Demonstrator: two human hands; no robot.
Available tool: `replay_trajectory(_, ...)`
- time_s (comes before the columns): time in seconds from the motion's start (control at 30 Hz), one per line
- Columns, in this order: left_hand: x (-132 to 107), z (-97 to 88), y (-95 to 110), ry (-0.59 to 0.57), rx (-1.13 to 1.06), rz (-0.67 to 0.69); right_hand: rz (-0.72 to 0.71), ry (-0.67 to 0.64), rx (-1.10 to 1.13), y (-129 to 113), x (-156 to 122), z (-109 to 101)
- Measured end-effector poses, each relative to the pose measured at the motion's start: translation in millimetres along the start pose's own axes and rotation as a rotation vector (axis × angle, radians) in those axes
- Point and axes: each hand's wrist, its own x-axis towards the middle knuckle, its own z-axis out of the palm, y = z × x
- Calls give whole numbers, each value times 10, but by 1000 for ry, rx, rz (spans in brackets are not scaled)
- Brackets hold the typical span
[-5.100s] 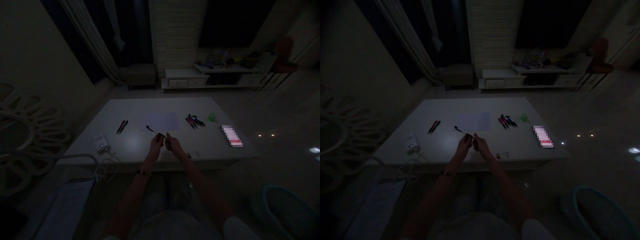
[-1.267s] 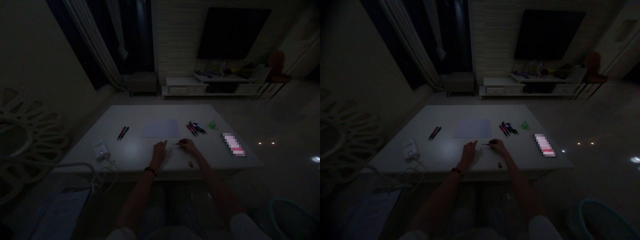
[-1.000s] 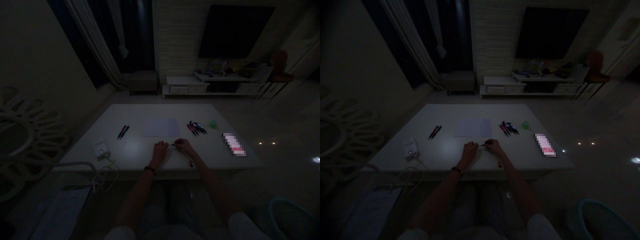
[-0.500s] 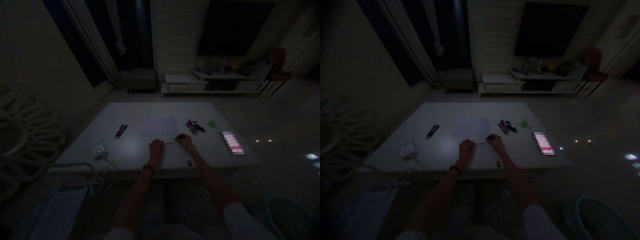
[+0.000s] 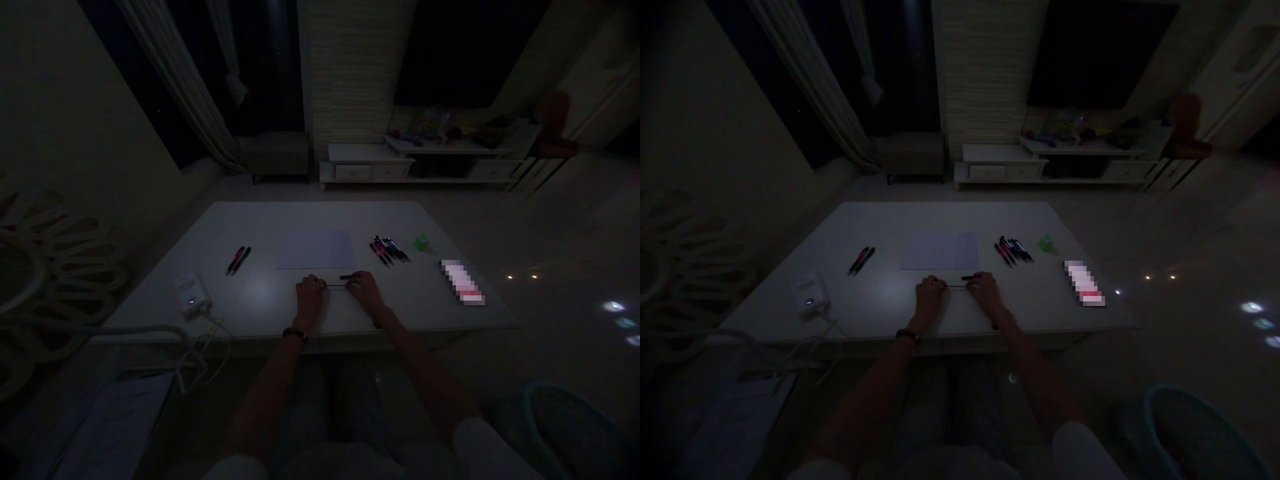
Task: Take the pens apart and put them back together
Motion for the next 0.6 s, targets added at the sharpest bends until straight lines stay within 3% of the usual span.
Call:
replay_trajectory(0.23, -15, -18, -3, -14, -23, 47, 25, 15, 19, 58, -80, -21)
replay_trajectory(0.37, -15, -18, -14, -18, -35, -26, 97, 59, -1, 155, -96, -71)
replay_trajectory(0.6, -13, -15, -54, 8, -78, -80, 125, 2, -18, 168, -46, -57)
